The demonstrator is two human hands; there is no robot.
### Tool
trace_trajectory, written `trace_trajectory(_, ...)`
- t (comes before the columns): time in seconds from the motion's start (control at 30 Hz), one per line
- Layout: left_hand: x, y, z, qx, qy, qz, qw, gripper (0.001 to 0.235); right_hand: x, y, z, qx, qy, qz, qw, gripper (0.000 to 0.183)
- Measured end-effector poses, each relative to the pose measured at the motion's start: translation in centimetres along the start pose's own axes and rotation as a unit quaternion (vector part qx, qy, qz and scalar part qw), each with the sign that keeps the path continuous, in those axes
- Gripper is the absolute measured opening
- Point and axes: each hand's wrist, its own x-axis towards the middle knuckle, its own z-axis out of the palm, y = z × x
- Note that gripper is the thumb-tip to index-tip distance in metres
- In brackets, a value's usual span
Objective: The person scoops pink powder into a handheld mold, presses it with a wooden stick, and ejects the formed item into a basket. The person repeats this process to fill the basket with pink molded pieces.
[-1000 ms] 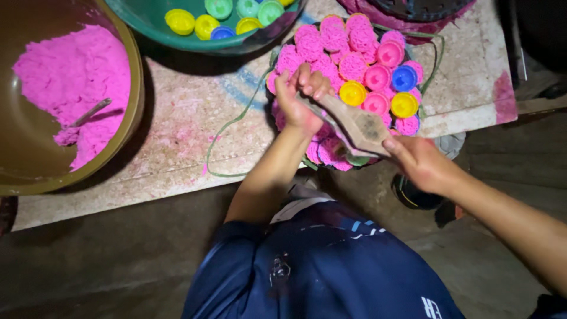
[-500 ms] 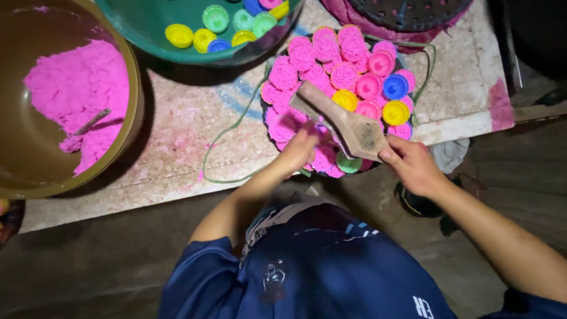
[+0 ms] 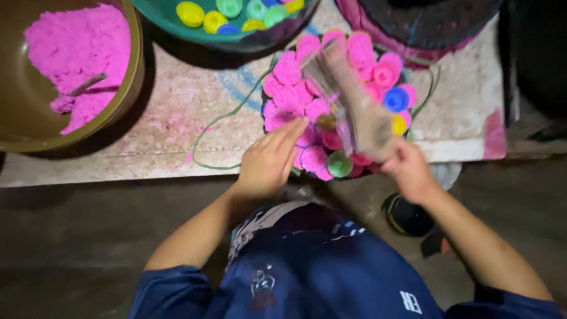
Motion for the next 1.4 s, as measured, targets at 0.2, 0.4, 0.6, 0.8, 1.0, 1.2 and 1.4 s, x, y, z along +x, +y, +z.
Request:
trace_trajectory(0.2,3.0,5.9,-9.5,-0.180,-0.243,0.059,0.951,0.003,2.1,-16.5,5.7,-0.332,-0.184,-0.298,0.876,0.060)
trace_trajectory(0.4,1.9,1.9,-15.8,-0.303,-0.448,-0.055,0.839,0.025,9.0,-25.5,12.0,-0.394,-0.274,-0.562,0.673,0.061)
trace_trajectory(0.6,-2.7,-1.3,-26.3,-0.052,-0.521,-0.111,0.845,0.043,12.4,-25.4,19.8,-0.177,-0.539,-0.290,0.771,0.048)
trace_trajectory(0.8,-6.3,-5.9,-36.7,-0.128,-0.437,-0.218,0.863,0.037,16.1,-28.0,28.3,-0.116,-0.590,-0.260,0.755,0.052)
trace_trajectory(1.0,-9.2,-15.3,-44.6,-0.496,-0.276,-0.222,0.793,0.050,24.2,-36.0,32.2,-0.454,-0.234,-0.570,0.644,0.021)
trace_trajectory(1.2,-16.0,-23.3,-35.9,-0.724,-0.040,-0.289,0.625,0.052,33.5,-35.8,38.1,-0.502,-0.023,-0.699,0.509,0.030)
trace_trajectory(1.4,-17.9,-30.5,-30.5,-0.237,0.249,-0.405,0.847,0.021,38.4,-24.1,47.3,-0.648,-0.201,-0.303,0.669,0.036)
